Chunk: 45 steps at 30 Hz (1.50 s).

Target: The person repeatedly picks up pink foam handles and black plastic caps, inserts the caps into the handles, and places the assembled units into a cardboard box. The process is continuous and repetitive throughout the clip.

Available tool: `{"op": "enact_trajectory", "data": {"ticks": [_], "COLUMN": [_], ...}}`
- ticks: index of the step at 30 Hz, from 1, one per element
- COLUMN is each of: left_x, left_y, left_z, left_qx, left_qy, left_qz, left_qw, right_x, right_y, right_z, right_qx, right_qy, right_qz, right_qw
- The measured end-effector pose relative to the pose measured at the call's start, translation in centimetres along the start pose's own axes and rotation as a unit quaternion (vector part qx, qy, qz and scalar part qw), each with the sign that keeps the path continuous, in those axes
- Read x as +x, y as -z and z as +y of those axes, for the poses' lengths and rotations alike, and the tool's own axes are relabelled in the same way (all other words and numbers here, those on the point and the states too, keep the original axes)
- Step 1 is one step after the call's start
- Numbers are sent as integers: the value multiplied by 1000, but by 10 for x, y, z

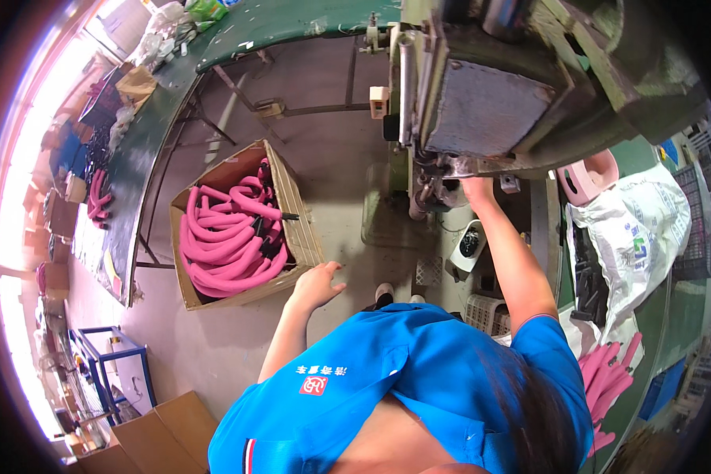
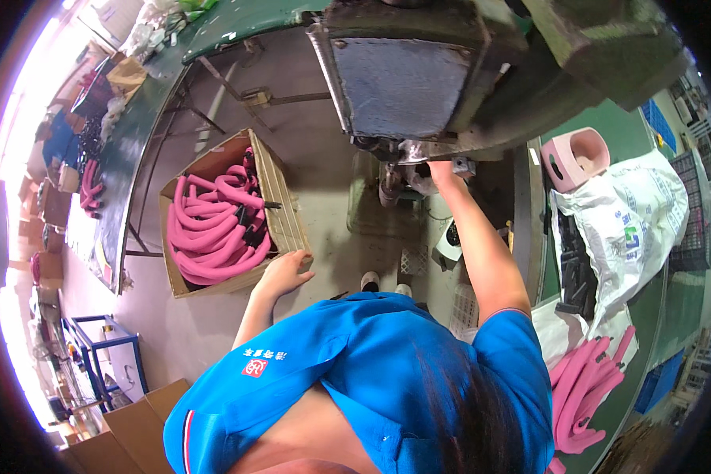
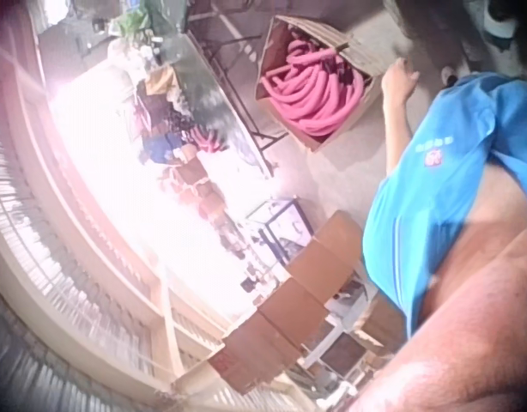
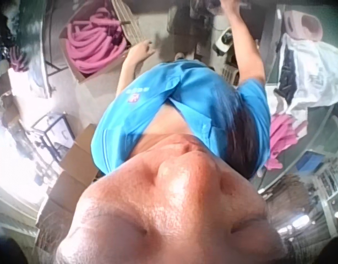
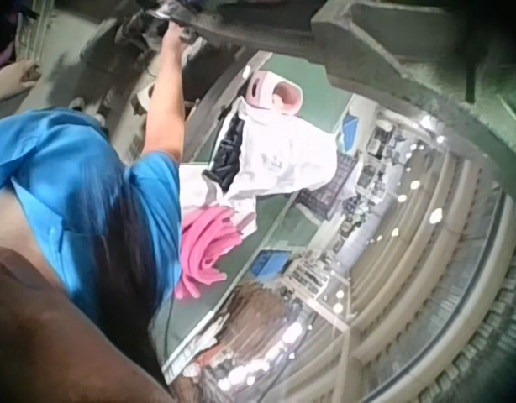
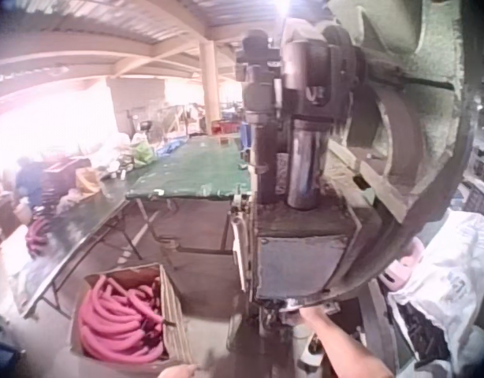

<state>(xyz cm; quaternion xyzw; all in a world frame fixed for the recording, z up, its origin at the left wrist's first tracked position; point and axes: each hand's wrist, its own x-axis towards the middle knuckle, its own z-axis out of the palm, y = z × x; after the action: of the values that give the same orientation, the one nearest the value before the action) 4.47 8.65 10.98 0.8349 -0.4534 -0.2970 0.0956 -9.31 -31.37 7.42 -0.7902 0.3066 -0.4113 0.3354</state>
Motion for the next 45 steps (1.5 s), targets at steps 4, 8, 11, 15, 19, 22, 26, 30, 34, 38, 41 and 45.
{"op": "enact_trajectory", "data": {"ticks": [4, 8, 11, 15, 19, 22, 26, 30, 34, 38, 41, 45], "left_x": [-1, 7, 9, 4, -5, -8, -7, -12, -17, -26, -30, -31], "left_y": [0, -5, -4, -3, -4, -3, -10, -8, -10, -12, -16, -14], "left_z": [0, 14, 26, 27, 18, 18, 18, 19, 5, -2, -6, -4], "left_qx": [47, 25, -1, 10, 43, 31, 27, 15, 7, 15, -6, -28], "left_qy": [29, -23, -66, -62, -33, -22, -33, -43, -16, 23, 8, 12], "left_qz": [-40, -34, -16, -22, -31, -49, -52, -45, -39, -63, -57, -42], "left_qw": [998, 999, 998, 998, 998, 998, 998, 998, 999, 998, 998, 999], "right_x": [-6, -13, -17, -21, -24, -31, -52, -55, -44, -18, -9, -6], "right_y": [42, 57, 59, 59, 52, 34, 3, -21, -18, -19, -28, -40], "right_z": [-87, -137, -139, -134, -126, -87, -22, -9, -10, 5, 14, 32], "right_qx": [386, 451, 484, 503, 464, 319, -81, -295, -279, -233, -151, -296], "right_qy": [-266, -283, -305, -325, -330, -274, -89, -38, -27, -168, -212, -148], "right_qz": [-131, -235, -265, -279, -250, -189, -179, -245, -199, -94, -130, -220], "right_qw": [874, 813, 776, 751, 783, 888, 977, 923, 939, 953, 957, 918]}}
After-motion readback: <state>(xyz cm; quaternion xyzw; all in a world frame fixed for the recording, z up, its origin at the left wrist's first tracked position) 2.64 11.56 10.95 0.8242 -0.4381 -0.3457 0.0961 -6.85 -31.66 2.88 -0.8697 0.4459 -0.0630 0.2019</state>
